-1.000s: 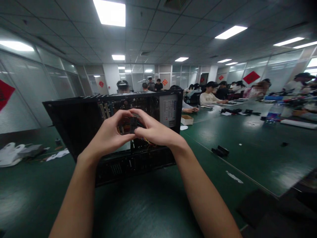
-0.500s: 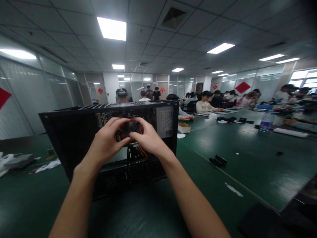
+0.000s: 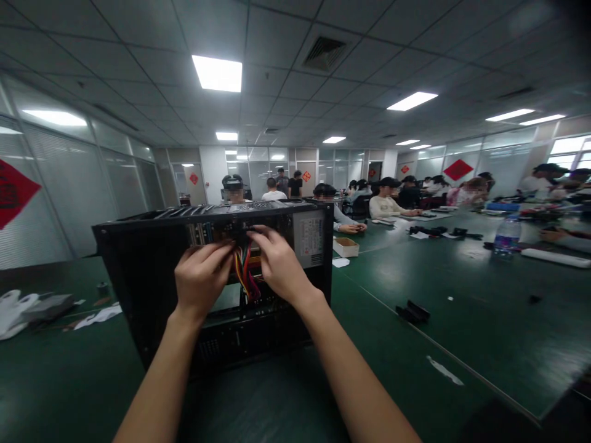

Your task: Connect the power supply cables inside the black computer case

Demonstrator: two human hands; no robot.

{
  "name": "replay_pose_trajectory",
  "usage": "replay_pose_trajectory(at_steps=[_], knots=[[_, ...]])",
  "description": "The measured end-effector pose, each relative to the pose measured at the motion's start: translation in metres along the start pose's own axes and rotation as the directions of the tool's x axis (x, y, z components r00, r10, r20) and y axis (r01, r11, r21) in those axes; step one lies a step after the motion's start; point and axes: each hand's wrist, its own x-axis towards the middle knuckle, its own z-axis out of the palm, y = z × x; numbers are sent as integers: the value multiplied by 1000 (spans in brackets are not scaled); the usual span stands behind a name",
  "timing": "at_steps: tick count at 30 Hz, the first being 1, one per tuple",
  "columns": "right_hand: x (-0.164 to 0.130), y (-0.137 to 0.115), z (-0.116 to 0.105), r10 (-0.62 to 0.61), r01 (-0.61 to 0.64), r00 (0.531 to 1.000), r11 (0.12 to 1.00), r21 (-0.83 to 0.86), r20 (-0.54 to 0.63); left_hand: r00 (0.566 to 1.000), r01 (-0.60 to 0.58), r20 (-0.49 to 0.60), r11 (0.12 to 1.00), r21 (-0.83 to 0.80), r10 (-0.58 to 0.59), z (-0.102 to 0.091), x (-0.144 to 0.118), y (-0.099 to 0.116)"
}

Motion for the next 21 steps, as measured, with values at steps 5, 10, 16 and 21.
replay_pose_trajectory(at_steps=[5, 10, 16, 21], knots=[[-8, 7, 21, -33, 75, 990, 942, -328, 134, 970, 124, 209, 992, 18, -125, 11, -8, -2], [-20, 23, 34, 259, -92, 927, 859, -504, 271, 799, 191, 568, 979, 68, -195, 27, -17, 7], [-38, 56, 41, 512, -303, 793, 801, -516, 330, 635, 261, 736, 962, 81, -234, 47, -36, 5], [-42, 65, 44, 572, -370, 741, 785, -497, 352, 566, 302, 789, 951, 72, -239, 52, -44, 2]])
